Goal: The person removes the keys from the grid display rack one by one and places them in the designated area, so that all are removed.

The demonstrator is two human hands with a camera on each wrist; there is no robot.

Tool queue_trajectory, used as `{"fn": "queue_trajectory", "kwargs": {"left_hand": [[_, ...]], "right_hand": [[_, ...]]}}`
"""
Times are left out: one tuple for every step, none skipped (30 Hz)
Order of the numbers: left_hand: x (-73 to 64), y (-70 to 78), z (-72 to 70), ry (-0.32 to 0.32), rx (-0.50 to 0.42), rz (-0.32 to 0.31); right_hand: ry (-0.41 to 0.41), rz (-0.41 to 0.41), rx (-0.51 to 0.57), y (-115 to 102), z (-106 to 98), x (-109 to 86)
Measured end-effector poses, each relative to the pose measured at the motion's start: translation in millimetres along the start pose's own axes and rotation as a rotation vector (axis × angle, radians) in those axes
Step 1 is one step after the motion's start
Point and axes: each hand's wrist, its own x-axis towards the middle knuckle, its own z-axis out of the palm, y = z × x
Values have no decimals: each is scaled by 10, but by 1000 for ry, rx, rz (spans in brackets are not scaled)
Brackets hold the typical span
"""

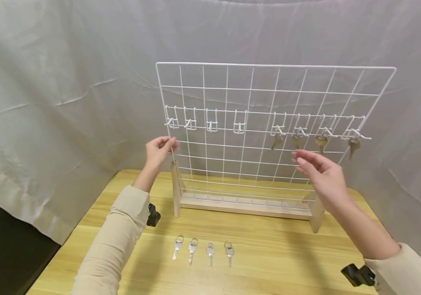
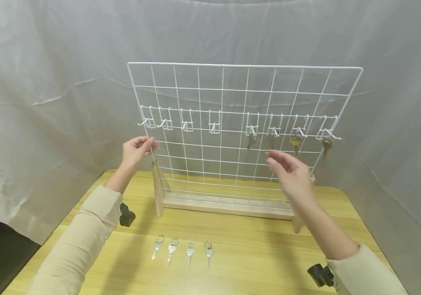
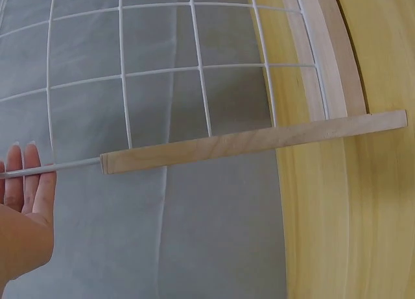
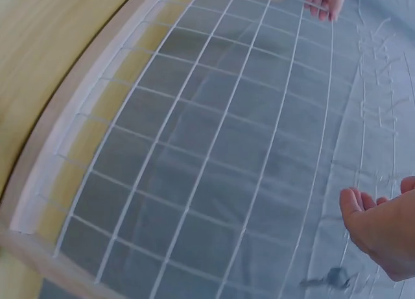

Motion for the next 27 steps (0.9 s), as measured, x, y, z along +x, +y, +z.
{"fn": "queue_trajectory", "kwargs": {"left_hand": [[-2,0,7,4,4,3],[-4,1,12,8,4,5],[-6,2,18,12,7,9],[-6,1,23,14,8,11],[-7,1,21,17,9,13],[-8,1,17,19,9,15],[-7,-1,11,19,11,16],[-7,-1,4,19,13,16],[-7,-3,-4,18,17,17],[-7,-6,-13,19,26,18],[-7,-9,-22,22,35,22],[-8,-12,-32,26,43,28],[-8,-16,-44,29,57,35],[-12,-18,-55,35,68,43],[-13,-22,-64,42,82,53],[-16,-24,-70,49,92,61],[-19,-26,-73,53,99,69],[-21,-29,-74,56,107,74],[-24,-33,-71,56,118,78],[-27,-34,-65,59,125,80],[-28,-36,-57,60,136,83],[-29,-39,-49,60,144,84],[-30,-41,-39,61,153,87],[-30,-43,-30,63,161,89],[-29,-45,-21,67,165,91],[-29,-44,-14,68,170,91],[-30,-44,-7,70,168,91]], "right_hand": [[12,-7,-61,-28,38,21],[28,-12,-114,-53,77,44],[46,-6,-162,-75,111,69],[63,1,-206,-95,141,93],[79,10,-238,-109,173,123],[94,20,-261,-119,204,152],[107,29,-255,-127,236,182],[121,42,-233,-130,268,213],[132,55,-216,-129,298,244],[143,65,-190,-125,333,276],[148,79,-165,-118,367,306],[153,92,-148,-108,404,336],[163,103,-120,-98,445,364],[176,116,-92,-88,486,391],[186,124,-73,-80,522,414],[200,127,-45,-75,557,438],[213,130,-21,-71,585,459],[228,130,8,-72,605,479],[247,126,29,-75,619,497],[264,117,41,-80,628,513],[277,110,55,-88,632,526],[288,104,68,-94,633,539],[300,101,89,-100,633,549],[309,102,113,-107,633,557],[319,102,138,-111,635,565],[327,106,173,-114,640,572],[333,116,209,-116,644,577]]}}
